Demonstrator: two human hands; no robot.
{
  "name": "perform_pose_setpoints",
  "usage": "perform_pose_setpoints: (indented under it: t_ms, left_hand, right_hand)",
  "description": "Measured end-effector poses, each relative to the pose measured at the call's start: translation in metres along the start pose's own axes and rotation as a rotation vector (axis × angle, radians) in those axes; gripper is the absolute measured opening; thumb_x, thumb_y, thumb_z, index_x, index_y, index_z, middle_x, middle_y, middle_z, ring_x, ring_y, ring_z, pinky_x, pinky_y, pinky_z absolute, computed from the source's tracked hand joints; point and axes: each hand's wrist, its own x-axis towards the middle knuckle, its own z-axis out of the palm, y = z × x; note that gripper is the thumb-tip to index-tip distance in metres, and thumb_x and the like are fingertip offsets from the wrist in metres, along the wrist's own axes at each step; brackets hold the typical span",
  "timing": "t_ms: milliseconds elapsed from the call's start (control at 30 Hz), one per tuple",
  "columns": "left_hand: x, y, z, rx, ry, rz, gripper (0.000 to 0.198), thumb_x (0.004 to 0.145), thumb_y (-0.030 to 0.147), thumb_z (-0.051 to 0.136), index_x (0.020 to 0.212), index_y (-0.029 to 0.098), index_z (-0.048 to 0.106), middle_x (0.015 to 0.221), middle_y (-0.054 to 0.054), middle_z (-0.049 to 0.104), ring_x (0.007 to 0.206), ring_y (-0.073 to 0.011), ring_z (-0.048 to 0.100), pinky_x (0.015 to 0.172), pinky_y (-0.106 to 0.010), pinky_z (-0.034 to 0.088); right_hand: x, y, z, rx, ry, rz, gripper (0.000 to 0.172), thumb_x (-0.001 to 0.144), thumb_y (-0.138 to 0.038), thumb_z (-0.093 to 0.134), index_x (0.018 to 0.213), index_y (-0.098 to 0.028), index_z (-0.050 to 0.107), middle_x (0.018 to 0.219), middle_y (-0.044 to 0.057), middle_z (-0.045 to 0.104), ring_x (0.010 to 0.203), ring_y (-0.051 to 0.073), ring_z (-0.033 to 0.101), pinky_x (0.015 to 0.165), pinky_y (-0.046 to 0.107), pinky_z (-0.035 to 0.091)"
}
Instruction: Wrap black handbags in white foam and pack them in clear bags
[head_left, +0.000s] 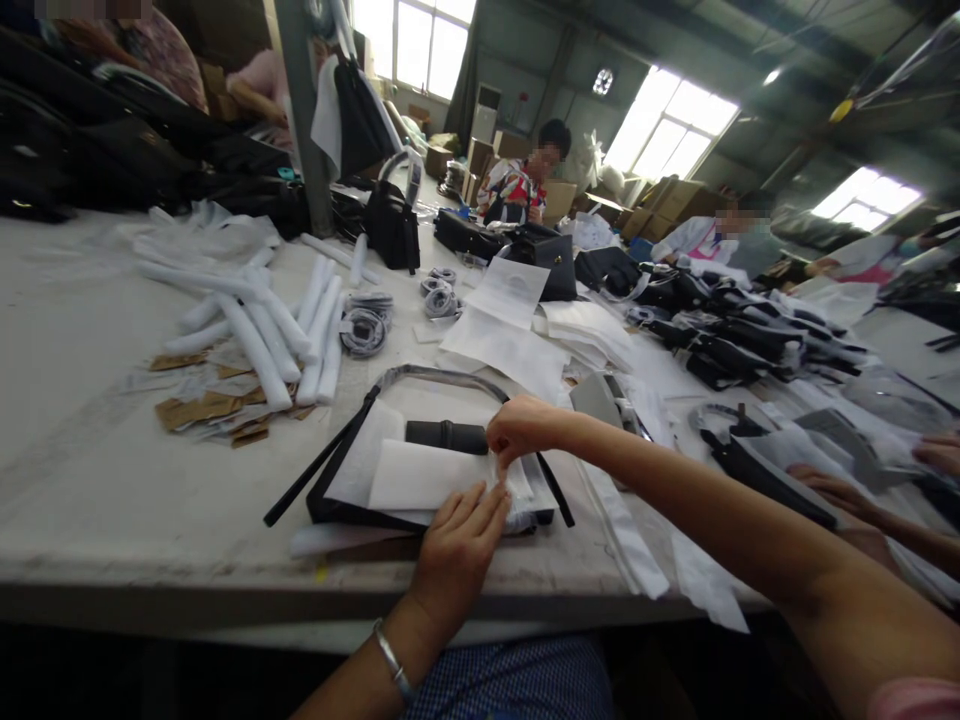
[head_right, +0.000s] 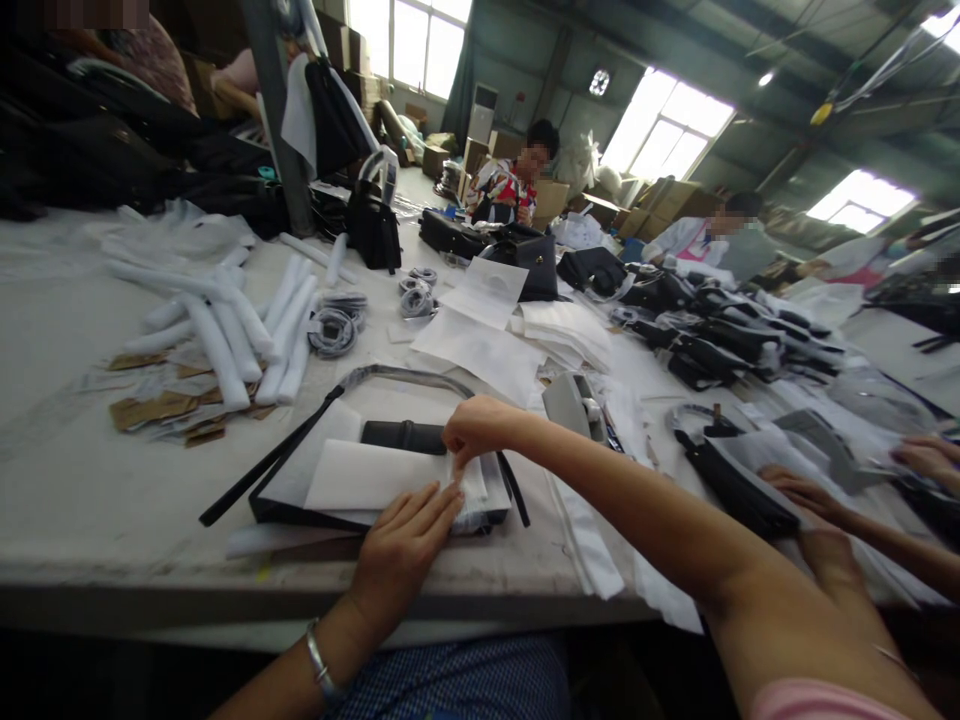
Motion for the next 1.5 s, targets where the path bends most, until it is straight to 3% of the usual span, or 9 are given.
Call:
perform_pose_setpoints:
  t_ms: [300,467,633,1033,1200,1300,1367,1500]
  left_hand:
    - [0.000,-0.001,0.002,0.000,0.002,-0.010,0.035,0.099,0.018,0.046,0.129,0.024,0.063,0.133,-0.001,0.066,0.122,-0.0185,0.061,0.101,-0.033,0.048]
    - [0.000,-0.002,0.004,-0.005,0.039,-0.006,0.035,0.101,0.021,0.042,0.129,0.024,0.064,0.131,-0.002,0.067,0.121,-0.0193,0.062,0.100,-0.033,0.049]
    - [0.001,-0.003,0.006,-0.024,0.066,-0.001,0.038,0.103,0.023,0.036,0.127,0.024,0.065,0.131,0.000,0.067,0.120,-0.0186,0.063,0.100,-0.033,0.048]
    - [-0.002,-0.004,0.007,0.026,0.020,0.025,0.039,0.095,0.012,0.049,0.129,0.025,0.064,0.130,-0.003,0.068,0.117,-0.0208,0.065,0.097,-0.036,0.051]
    - [0.000,-0.005,0.005,0.057,0.033,0.078,0.039,0.095,0.012,0.048,0.128,0.024,0.064,0.128,-0.004,0.068,0.116,-0.0222,0.066,0.095,-0.037,0.052]
    - [-0.001,-0.006,0.005,0.058,0.044,0.084,0.038,0.096,0.013,0.048,0.129,0.025,0.064,0.129,-0.003,0.068,0.116,-0.0218,0.066,0.095,-0.036,0.051]
    - [-0.001,-0.006,0.006,0.057,0.047,0.085,0.038,0.097,0.014,0.047,0.130,0.025,0.063,0.130,-0.002,0.067,0.117,-0.0216,0.065,0.096,-0.037,0.050]
    - [-0.003,-0.006,0.007,0.056,0.055,0.087,0.037,0.098,0.015,0.046,0.130,0.024,0.063,0.132,-0.001,0.066,0.118,-0.0217,0.064,0.097,-0.037,0.049]
  right_hand:
    - [0.010,0.021,-0.003,0.134,0.069,0.039,0.028,0.076,-0.051,0.077,0.084,-0.024,0.075,0.079,-0.003,0.075,0.070,0.012,0.064,0.055,0.023,0.028]
    - [0.021,0.039,0.009,0.315,0.067,0.051,0.025,0.073,-0.043,0.080,0.085,-0.022,0.076,0.075,-0.002,0.073,0.066,0.012,0.062,0.057,0.021,0.032]
    - [0.022,0.044,0.021,0.491,0.072,-0.005,0.020,0.078,-0.035,0.076,0.088,-0.018,0.077,0.077,0.000,0.074,0.066,0.012,0.061,0.061,0.020,0.039]
    - [0.014,0.032,0.028,0.476,0.212,0.119,0.027,0.075,-0.032,0.080,0.097,-0.017,0.077,0.083,0.001,0.075,0.074,0.013,0.065,0.067,0.020,0.043]
    - [0.012,0.029,0.025,0.393,0.316,0.252,0.013,0.082,-0.018,0.070,0.092,-0.017,0.078,0.087,0.004,0.076,0.081,0.017,0.067,0.073,0.022,0.045]
    - [0.005,0.020,0.020,0.350,0.385,0.293,0.019,0.089,-0.018,0.063,0.100,-0.015,0.077,0.102,0.010,0.076,0.093,0.020,0.068,0.082,0.026,0.046]
    - [-0.004,0.011,0.021,0.333,0.413,0.289,0.026,0.094,-0.027,0.059,0.111,-0.015,0.075,0.114,0.013,0.073,0.102,0.022,0.067,0.089,0.028,0.045]
    - [-0.023,-0.005,0.036,0.319,0.327,0.201,0.051,0.082,-0.048,0.073,0.121,-0.014,0.071,0.122,0.015,0.070,0.115,0.028,0.063,0.096,0.032,0.044]
